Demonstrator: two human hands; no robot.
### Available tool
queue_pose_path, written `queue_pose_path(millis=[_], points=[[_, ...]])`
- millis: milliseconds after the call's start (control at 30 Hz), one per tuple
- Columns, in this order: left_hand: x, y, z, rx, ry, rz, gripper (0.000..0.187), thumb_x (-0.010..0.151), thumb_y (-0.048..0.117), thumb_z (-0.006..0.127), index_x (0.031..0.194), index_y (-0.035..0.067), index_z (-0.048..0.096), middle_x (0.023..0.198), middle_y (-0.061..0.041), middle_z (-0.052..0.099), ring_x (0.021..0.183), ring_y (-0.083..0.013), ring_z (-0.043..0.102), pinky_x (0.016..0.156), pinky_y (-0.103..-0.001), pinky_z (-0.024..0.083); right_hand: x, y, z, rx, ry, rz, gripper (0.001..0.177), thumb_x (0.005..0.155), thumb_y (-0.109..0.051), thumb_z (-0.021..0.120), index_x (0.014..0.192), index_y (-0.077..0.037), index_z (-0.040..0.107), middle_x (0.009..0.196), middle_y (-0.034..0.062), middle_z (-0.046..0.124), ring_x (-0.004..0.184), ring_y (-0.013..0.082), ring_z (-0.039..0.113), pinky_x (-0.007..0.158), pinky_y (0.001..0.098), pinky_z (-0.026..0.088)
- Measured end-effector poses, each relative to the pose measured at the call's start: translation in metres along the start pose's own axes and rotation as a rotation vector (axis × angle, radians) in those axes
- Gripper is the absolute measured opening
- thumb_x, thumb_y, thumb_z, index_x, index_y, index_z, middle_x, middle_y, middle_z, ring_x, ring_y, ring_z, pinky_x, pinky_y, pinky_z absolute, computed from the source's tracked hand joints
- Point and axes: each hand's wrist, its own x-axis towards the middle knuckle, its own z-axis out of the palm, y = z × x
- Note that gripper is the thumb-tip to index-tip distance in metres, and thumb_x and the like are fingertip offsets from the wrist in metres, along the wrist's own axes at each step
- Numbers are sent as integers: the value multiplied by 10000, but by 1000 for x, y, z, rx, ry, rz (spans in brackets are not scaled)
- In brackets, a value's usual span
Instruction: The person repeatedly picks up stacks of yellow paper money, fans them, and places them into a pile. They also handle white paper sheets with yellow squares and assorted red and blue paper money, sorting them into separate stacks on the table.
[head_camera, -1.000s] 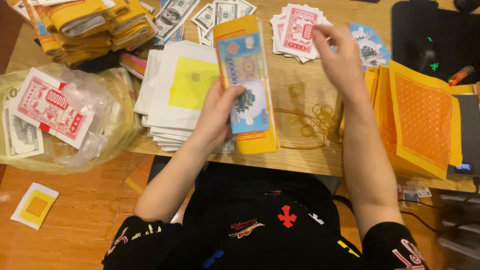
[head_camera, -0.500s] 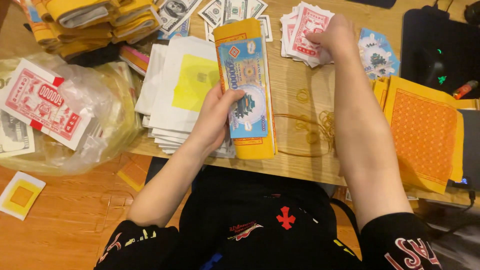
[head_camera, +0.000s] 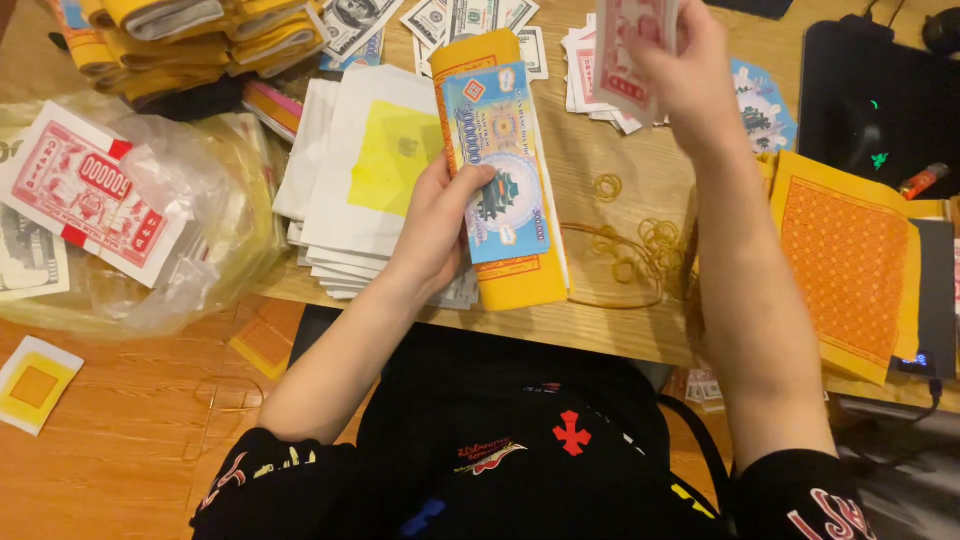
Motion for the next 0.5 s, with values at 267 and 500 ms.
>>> queue_pose_path(millis=[267,500], points=[[-17,-11,4,133,-215,121,354,919,95,561,1262,10,542,1071,-139,645,973,-208,643,826,-446,594,-141,-52,31,-647,132,-1114,353,933,140,512,1192,-3,706,1279,255,623,1152,408,628,953,492,533],[-25,1,7,412,-254,227,346,860,118,580,1197,46,554,1125,-109,653,1024,-167,581,900,-352,507,-161,-66,-34,-438,-243,-526,420,852,-10,635,1261,-91,584,1132,117,646,921,232,676,833,358,593]])
